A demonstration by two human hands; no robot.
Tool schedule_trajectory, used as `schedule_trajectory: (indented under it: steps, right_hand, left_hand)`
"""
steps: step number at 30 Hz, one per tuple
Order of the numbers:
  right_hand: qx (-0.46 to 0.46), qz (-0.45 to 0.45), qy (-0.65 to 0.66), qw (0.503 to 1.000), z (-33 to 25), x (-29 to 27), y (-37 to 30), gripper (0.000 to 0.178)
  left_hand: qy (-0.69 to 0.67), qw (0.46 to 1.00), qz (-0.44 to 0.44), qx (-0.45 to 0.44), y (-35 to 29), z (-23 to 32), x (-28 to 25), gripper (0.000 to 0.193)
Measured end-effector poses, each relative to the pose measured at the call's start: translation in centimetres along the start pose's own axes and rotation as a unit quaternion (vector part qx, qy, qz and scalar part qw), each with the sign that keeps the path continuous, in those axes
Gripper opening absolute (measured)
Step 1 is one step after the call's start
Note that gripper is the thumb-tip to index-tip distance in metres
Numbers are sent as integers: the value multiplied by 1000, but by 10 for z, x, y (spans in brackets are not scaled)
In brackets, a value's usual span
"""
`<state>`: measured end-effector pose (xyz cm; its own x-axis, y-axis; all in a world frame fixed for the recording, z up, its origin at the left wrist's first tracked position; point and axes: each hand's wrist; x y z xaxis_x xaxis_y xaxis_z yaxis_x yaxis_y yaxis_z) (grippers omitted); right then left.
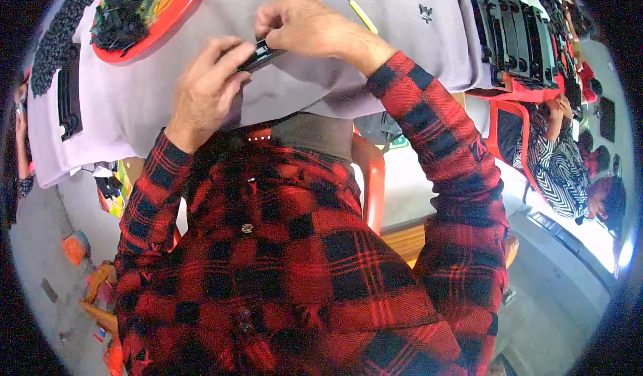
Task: The person assembles plastic level tools by inserting level vials and small plastic pieces into the housings by hand.
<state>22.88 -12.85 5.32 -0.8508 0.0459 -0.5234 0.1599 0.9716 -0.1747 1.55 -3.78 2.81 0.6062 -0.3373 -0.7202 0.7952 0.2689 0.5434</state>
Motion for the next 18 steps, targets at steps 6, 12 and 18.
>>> schedule_trajectory:
  steps: [6,12,18]
  right_hand:
    - [-101,155,16,983,6,2,-16,15]
    - [-213,211,-164,940,-4,22,-31,23]
    - [-190,178,-252,932,-2,27,-34,33]
  left_hand:
    - [-44,991,31,-125,-4,1,-13,51]
    - [33,993,35,-111,-19,-5,-6,51]
    - [31,994,44,-95,-16,-10,0,41]
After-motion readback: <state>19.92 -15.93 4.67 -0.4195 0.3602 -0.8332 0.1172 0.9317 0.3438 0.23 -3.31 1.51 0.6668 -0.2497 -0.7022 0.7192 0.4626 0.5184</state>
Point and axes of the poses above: each hand's wrist, its own y-axis towards the middle knuckle, its own x-axis out of the palm, z = x × y, and after that the axes turned 6 degrees about z, right-handed
